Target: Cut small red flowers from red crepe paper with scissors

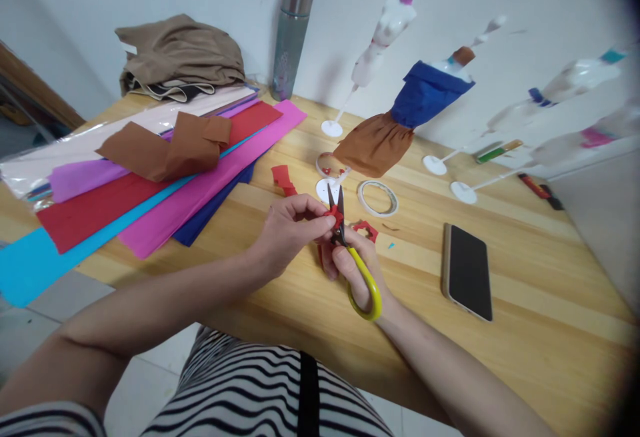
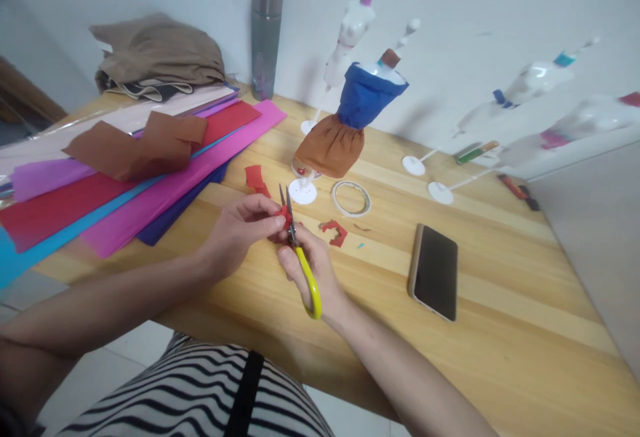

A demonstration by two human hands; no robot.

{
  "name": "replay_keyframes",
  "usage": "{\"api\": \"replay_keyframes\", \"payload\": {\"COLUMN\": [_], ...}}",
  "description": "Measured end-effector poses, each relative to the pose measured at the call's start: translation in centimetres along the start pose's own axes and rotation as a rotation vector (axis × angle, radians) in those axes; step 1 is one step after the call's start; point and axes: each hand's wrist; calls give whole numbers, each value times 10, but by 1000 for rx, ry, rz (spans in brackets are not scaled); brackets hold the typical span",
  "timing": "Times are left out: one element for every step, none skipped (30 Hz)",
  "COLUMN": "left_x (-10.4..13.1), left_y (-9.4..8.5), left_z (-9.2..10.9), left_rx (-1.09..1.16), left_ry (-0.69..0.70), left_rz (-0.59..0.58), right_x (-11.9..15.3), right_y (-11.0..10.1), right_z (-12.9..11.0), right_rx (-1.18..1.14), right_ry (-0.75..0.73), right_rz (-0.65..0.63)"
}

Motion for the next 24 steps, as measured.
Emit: {"api": "replay_keyframes", "payload": {"left_x": [0, 0, 0, 0, 0, 0, 0, 1, 1, 1, 1, 1, 1, 1, 1, 1, 1, 1, 1, 1, 1, 1, 1, 1], "left_y": [0, 0, 0, 0, 0, 0, 0, 1, 1, 1, 1, 1, 1, 1, 1, 1, 1, 1, 1, 1, 1, 1, 1, 1], "left_z": [0, -1, -1, -1, 0, 0, 0, 0, 0, 0, 0, 0, -1, -1, -1, -2, -2, -2, -2, -2, -3, -3, -3, -3], "left_rx": [-1, -3, -5, -6, -8, -7, -6, -3, 2, 7, 12, 16, 21, 24, 26, 29, 33, 35, 36, 36, 36, 34, 33, 34], "left_ry": [3, 4, 6, 7, 7, 7, 7, 7, 8, 7, 6, 5, 3, 2, 2, 3, 5, 7, 8, 9, 9, 7, 6, 5], "left_rz": [0, 1, 4, 6, 7, 8, 9, 9, 7, 4, 2, -2, -5, -8, -7, -7, -7, -9, -10, -9, -6, -3, 0, 4], "right_x": [0, 0, 0, 0, 0, 0, 0, 0, 1, 1, 2, 2, 3, 4, 4, 5, 5, 5, 5, 4, 4, 3, 2, 1], "right_y": [0, 0, 0, 0, 0, 0, 0, 0, 0, 0, 0, 0, 0, 0, 0, 0, 0, 0, 0, 0, 0, 0, 0, 0], "right_z": [0, 1, 1, 1, 1, 1, 1, 2, 3, 4, 6, 8, 10, 11, 13, 14, 15, 15, 14, 13, 12, 10, 8, 6], "right_rx": [-4, -7, -10, -15, -20, -25, -29, -33, -40, -52, -69, -90, -110, -126, -135, -136, -131, -123, -115, -106, -94, -78, -60, -40], "right_ry": [3, 5, 9, 14, 17, 17, 17, 15, 12, 7, 4, 2, -1, -1, 0, 2, 4, 2, -1, -5, -7, -7, -6, -6], "right_rz": [2, 3, 5, 5, 2, -2, -7, -11, -16, -18, -20, -19, -20, -21, -21, -22, -22, -22, -21, -20, -18, -16, -15, -15]}}
Point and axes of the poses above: each hand's wrist, its own x-axis away from the middle knuckle, its own y-axis out of the palm, z = x × y, and after that the axes turned 4 degrees about -z, right-handed
